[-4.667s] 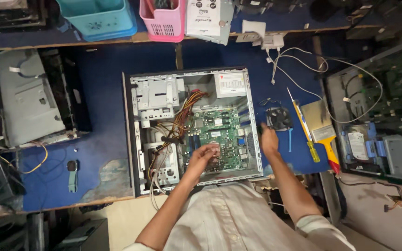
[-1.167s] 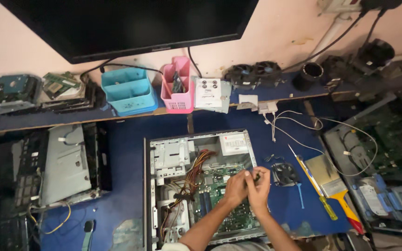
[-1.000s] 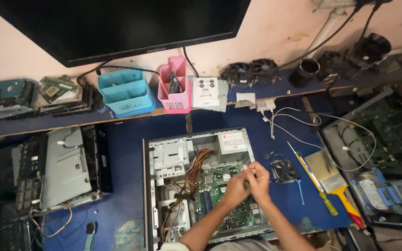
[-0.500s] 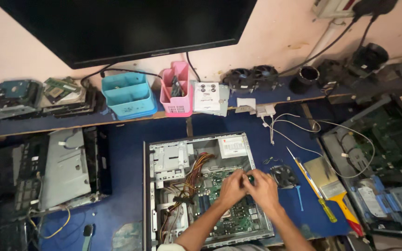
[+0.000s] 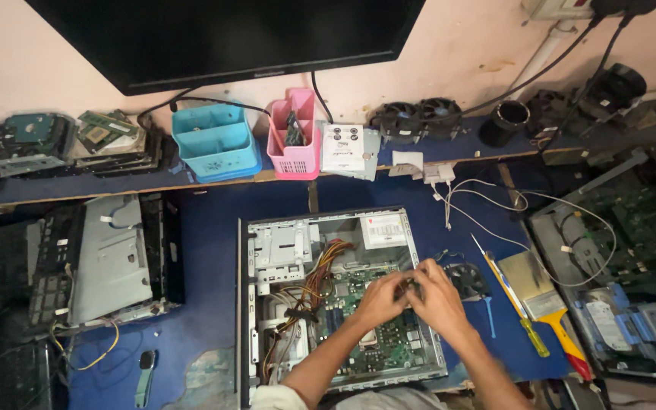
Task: The person works on an open desktop computer case on a repair bench. They hold a CPU cooler and fan, brush the area, connect and route power cables inside the case, install a RAM module into the motherboard, and use a screwdriver to tighten components.
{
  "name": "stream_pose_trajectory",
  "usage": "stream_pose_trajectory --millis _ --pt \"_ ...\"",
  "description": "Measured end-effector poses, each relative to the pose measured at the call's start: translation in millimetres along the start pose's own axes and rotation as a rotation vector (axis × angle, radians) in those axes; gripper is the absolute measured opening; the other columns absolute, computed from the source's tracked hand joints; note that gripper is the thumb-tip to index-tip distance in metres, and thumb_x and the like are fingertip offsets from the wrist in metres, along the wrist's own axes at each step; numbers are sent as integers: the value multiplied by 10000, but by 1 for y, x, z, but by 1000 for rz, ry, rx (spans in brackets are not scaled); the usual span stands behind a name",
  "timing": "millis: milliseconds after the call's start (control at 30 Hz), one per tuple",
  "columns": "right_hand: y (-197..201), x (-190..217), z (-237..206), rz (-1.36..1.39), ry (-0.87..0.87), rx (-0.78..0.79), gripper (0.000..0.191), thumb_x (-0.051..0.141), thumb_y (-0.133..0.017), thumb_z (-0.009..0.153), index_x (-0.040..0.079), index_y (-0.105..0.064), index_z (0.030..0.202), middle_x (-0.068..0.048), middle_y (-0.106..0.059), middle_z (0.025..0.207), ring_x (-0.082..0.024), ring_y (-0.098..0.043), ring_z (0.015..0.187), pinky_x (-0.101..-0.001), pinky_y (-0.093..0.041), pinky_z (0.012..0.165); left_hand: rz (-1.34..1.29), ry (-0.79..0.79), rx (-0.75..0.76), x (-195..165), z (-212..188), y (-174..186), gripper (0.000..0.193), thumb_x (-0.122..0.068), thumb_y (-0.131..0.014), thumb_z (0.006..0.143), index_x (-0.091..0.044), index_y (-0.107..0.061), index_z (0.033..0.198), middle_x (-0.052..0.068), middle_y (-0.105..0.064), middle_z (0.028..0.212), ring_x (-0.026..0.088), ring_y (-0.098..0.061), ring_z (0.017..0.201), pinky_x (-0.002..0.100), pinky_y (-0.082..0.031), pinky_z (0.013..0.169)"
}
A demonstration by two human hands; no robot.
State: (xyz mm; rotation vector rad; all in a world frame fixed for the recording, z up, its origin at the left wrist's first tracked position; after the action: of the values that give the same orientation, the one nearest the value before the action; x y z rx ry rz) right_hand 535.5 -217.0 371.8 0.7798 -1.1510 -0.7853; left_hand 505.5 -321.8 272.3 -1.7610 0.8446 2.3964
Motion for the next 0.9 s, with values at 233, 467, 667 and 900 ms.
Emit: stream_pose_trajectory --millis 233,467,667,900 --pt "0 2 -2 -18 -57 93 230 188 -726 848 82 -693 1048 -92 -611 1043 -311 -623 1025 -424 -514 876 120 149 32 11 4 -4 273 -231 -696 899 -55 -641 1100 189 -737 984 419 -700 910 502 -554 798" --pt "10 12 -4 20 1 37 299 152 -729 815 16 -647 1068 -127 -598 1098 -358 -595 1040 -437 -505 833 102 -5 35 -1 1 -3 377 -220 -695 841 -72 -656 1186 201 -722 976 415 -697 892 500 -553 767" --pt "9 7 -5 -10 -27 83 253 109 -692 861 82 -680 1112 -97 -616 1074 -327 -610 1051 -427 -506 885 124 70 90 8 4 -11 397 -238 -720 844 -50 -658 1188 189 -734 946 391 -709 868 475 -560 783" --pt "17 3 -5 40 -39 -4 305 173 -727 837 39 -659 1103 -126 -618 1111 -347 -605 1081 -440 -506 877 20 -20 49 10 1 -9 341 -244 -693 886 -91 -713 1190 126 -751 962 303 -749 826 417 -584 760"
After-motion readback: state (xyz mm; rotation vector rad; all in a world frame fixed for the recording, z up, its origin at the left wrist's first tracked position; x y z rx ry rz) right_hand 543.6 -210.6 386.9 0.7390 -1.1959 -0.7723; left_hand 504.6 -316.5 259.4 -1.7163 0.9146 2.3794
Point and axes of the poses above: each hand's wrist, its own z-axis towards the middle knuckle, its own y-axis out of the back of the hand, x = y × z, the point moved 7 cm from there along z, towards the middle knuckle
